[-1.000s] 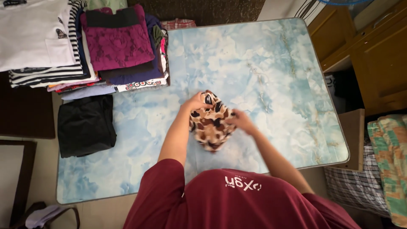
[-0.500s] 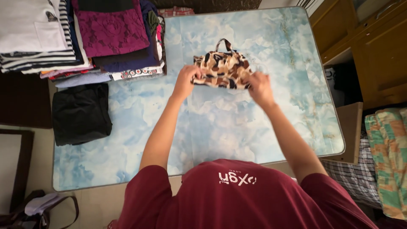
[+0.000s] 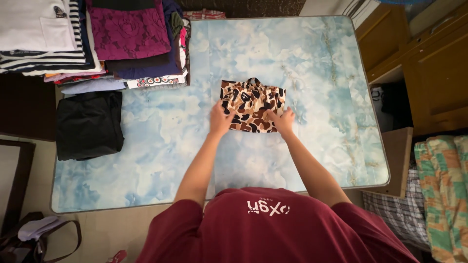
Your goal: Folding various pieces of clothing, including leggings and patterned pants, on a table.
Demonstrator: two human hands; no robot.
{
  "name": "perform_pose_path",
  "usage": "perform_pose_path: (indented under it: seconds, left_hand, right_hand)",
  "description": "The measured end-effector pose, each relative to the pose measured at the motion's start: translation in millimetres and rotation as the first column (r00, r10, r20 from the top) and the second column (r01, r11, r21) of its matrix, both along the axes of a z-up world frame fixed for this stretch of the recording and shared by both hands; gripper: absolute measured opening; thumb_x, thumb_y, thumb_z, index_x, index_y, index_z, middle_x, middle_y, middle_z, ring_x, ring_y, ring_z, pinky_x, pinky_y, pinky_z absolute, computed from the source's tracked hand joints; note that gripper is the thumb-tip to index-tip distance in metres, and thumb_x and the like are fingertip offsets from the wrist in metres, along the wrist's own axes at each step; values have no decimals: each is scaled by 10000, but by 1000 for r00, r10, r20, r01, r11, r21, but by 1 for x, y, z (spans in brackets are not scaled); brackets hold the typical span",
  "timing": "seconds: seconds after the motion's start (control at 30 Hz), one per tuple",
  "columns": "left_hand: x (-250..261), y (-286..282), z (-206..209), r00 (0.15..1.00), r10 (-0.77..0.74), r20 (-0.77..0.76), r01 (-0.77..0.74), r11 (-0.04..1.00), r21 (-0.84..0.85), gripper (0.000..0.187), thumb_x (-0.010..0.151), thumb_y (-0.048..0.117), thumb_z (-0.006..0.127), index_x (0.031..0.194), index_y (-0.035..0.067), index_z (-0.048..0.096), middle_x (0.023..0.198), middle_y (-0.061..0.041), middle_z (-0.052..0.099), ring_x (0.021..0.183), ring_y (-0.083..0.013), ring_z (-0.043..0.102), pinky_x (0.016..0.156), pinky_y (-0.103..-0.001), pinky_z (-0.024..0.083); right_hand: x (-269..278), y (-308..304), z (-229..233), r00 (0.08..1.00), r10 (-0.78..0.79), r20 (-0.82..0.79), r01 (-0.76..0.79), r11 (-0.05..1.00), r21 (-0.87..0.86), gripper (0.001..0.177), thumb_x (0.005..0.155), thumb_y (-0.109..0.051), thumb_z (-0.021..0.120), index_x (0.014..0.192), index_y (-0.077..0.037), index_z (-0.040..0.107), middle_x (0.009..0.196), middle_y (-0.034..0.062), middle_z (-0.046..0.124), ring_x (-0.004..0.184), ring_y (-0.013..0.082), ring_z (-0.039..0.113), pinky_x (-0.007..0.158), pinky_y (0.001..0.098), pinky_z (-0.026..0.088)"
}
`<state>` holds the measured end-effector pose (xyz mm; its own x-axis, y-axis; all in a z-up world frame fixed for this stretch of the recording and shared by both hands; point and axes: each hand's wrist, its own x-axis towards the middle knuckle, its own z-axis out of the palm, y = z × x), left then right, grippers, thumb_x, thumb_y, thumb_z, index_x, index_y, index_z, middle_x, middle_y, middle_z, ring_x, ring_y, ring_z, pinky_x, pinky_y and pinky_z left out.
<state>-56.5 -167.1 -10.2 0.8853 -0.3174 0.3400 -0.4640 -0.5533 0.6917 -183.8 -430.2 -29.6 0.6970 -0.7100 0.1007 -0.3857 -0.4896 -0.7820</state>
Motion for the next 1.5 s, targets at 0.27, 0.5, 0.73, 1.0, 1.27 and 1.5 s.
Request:
perform_pose_path:
  seconds: [0.27,0.5,0.73,1.0,1.27,1.5]
  left_hand:
    - [22,-35,-48,757,42,-652,-374,846,-380,783,853,435,778,1417,18,430,1330,-201,620,1208,-316,617,1024,-463,499]
    - [12,81,23,575,-204,-793,-592,566,-574,612,879,526,669,1372,192,526,1262,-66,632,1062,-198,625,784,-393,537]
    - [13,261,85,765,-33,-643,-517,564,-644,546,945,512,660,1325,131,568,1180,-46,669,1065,-177,606,858,-339,527]
    - [86,490,163,887,127,-445,-431,575,-695,555,952,475,693,1334,81,609,1224,-55,678,1138,-174,598,989,-323,488]
    - [250,660,-59,931,364,16,-364,932,5,532,1154,472,545,1445,28,516,1413,-298,584,1292,-446,540,1073,-470,424]
    - [138,608,62,703,580,-410,-553,809,196,459,926,466,639,1243,145,555,1147,-114,724,1114,-359,664,937,-481,489]
  right_hand:
    - [44,11,12,986,165,-23,-131,849,513,524,979,-480,586,1246,-29,581,999,111,698,836,221,655,725,372,548]
    - [80,82,48,918,361,164,-384,705,597,524,1051,-518,426,1201,-55,619,1066,37,714,947,146,680,833,320,558]
    - [127,246,125,748,547,376,-640,445,626,472,1063,-414,574,1261,13,602,1091,64,711,937,127,670,831,310,573]
    - [208,457,186,535,569,624,-819,169,548,439,1062,-289,634,1383,-3,546,1247,35,664,1077,104,619,945,281,529]
    - [249,571,67,776,560,290,-598,507,621,676,944,-418,721,1396,-23,410,1278,89,649,1120,171,648,949,329,542]
    - [229,585,26,740,568,359,-664,533,525,666,968,-281,745,1418,2,344,1248,145,649,1102,222,660,941,364,567]
